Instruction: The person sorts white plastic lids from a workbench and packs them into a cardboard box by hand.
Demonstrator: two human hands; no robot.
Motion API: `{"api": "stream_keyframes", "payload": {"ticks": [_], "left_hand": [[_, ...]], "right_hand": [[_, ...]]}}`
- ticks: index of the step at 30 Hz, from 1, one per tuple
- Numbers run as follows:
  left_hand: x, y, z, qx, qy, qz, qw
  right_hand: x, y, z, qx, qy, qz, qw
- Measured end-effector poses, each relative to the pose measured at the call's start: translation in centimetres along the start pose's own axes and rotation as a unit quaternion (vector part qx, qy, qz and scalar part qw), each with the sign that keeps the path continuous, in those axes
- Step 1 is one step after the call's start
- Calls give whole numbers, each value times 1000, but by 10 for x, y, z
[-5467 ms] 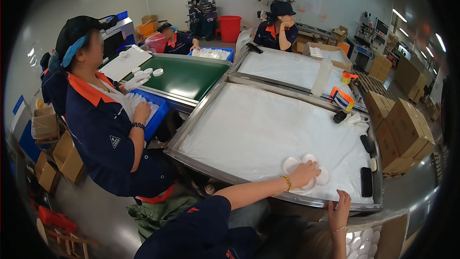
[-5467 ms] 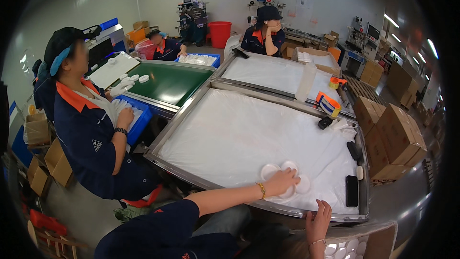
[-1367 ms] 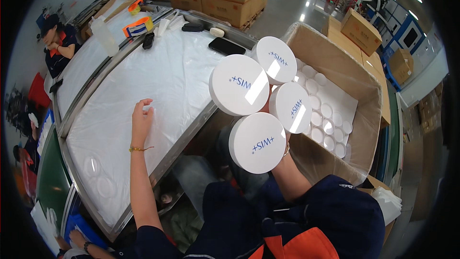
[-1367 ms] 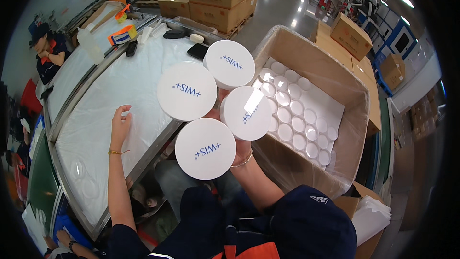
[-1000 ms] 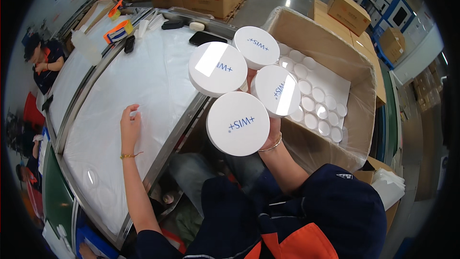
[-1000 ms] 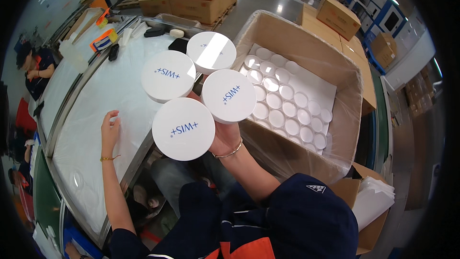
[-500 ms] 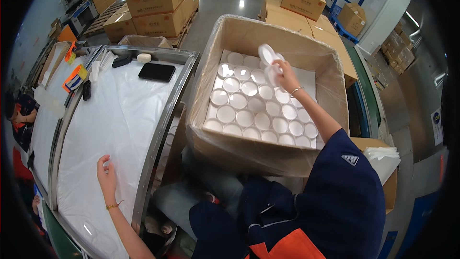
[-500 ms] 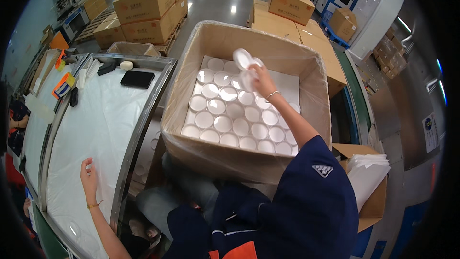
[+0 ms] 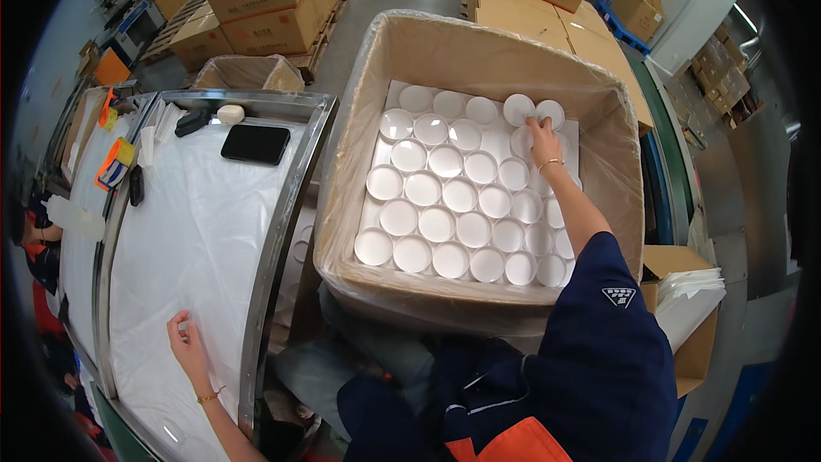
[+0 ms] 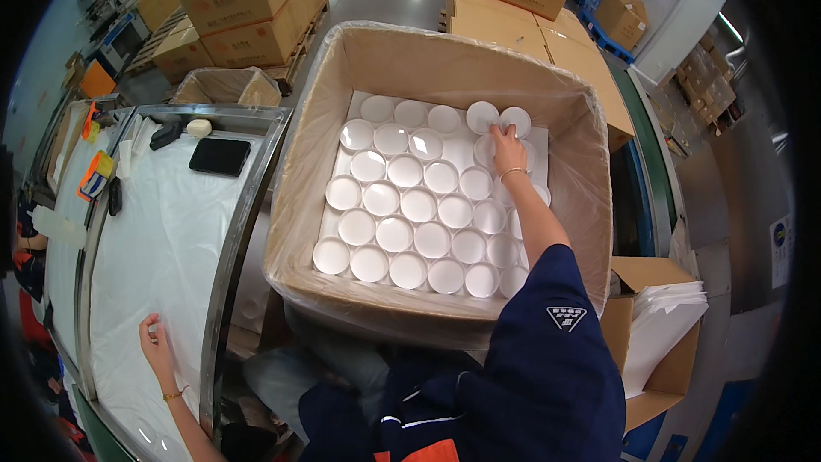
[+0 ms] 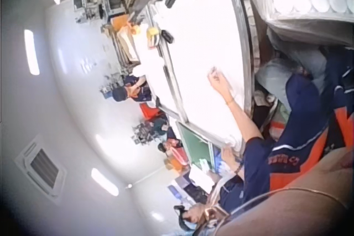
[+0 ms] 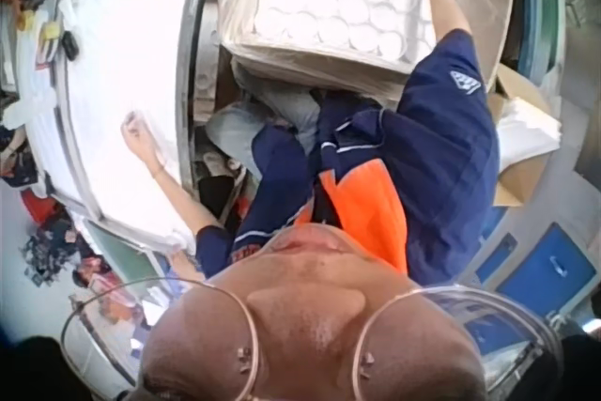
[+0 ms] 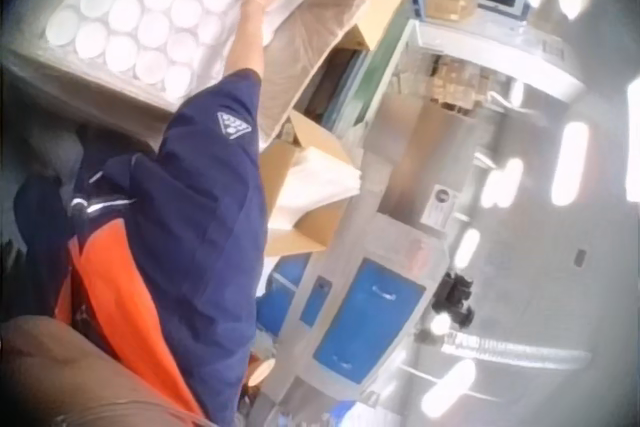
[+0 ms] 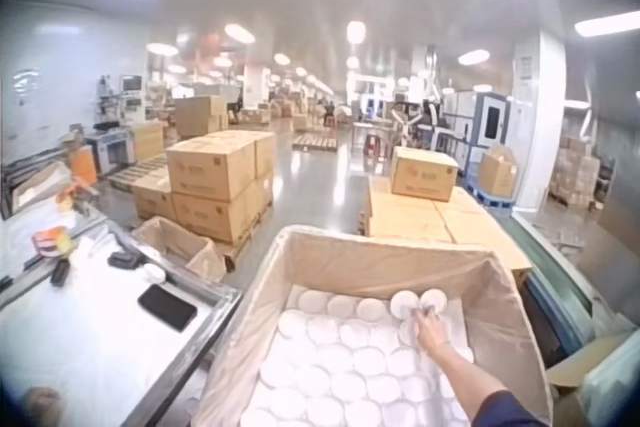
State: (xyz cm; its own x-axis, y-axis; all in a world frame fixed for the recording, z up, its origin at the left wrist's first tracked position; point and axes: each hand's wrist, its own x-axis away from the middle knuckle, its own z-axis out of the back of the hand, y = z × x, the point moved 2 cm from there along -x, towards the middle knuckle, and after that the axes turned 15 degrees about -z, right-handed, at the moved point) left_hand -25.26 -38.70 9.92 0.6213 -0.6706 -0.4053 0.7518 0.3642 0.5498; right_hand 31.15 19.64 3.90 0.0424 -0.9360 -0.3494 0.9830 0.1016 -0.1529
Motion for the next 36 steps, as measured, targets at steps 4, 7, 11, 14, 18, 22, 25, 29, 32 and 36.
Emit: {"api": "stream_keyframes", "payload": {"ticks": [4, 7, 11, 14, 18, 22, 25, 29, 32, 36], "left_hand": [[-2, 5, -4, 6, 2, -2, 1000], [0, -2, -1, 2, -4, -8, 1000], [1, -4, 1, 6, -4, -17, 1000], [2, -7, 1, -1, 3, -18, 1000], [0, -5, 0, 7, -2, -15, 1000], [-1, 2, 1, 2, -23, -7, 1000], [0, 6, 4, -7, -3, -31, 999], [-1, 0, 0, 1, -12, -32, 999], [0, -3, -1, -4, -3, -22, 1000], [0, 1, 1, -1, -5, -10, 1000]], "right_hand": [[-6, 14, -9, 41, -95, -6, 995], [-7, 10, -5, 24, -132, 22, 991], [0, -12, 2, 32, -161, -10, 986], [-2, -7, -4, 16, -152, -16, 988], [-10, 12, -5, -50, -142, -3, 989], [-12, 5, 7, -65, -106, 4, 992], [2, -37, 34, -37, -108, 21, 993], [5, -52, 10, -37, -54, 28, 997], [9, -57, -3, -29, -7, 43, 999], [17, -58, -7, -26, -5, 57, 998]]}}
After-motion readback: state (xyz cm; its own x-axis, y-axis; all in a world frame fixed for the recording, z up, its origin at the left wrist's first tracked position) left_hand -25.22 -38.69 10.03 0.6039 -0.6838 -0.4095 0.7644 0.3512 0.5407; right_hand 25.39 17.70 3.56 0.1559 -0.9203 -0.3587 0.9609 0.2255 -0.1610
